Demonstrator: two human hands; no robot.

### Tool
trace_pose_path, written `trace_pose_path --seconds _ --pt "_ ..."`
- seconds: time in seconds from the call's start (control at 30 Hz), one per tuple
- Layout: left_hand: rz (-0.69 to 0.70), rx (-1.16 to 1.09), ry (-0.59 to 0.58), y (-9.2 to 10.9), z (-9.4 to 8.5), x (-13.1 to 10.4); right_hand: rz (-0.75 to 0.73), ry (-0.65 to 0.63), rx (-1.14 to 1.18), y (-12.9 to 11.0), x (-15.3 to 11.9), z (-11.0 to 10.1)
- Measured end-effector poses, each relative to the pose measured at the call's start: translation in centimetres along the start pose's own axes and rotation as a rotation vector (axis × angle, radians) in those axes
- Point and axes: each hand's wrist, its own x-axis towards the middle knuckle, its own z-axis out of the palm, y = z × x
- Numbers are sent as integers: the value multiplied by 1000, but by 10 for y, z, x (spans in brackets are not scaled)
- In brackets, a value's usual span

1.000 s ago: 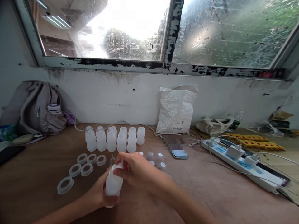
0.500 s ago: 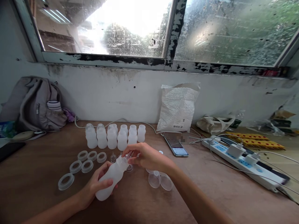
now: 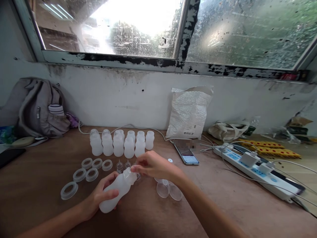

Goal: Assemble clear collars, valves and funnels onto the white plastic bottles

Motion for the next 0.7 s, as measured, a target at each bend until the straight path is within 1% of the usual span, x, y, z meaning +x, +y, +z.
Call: trace_pose_path --seconds 0.07,0.13,0.2,0.3,0.4,0.5,0.57,0.63,0.7 --pt "-7 1 -2 0 0 0 -15 5 -65 0 -1 0" --pt "-15 0 0 0 -1 0 -72 25 -117 -1 -3 -2" --pt "-17 0 -7 0 -1 0 -116 17 -132 -2 -5 -4" --pt "-5 8 -28 0 -2 1 -102 -28 -101 -2 -5 -4" --pt "-13 4 -30 -2 -3 1 -75 -3 -129 -1 -3 -2" --pt "-39 9 -34 -4 -2 1 -83 20 -187 0 0 3" --pt "-8 65 -6 -3 0 1 -78 47 -212 1 2 6" --pt "69 163 58 -2 2 0 -65 93 -209 2 5 9" --pt "125 214 118 0 3 -1 -62 159 -138 3 7 10"
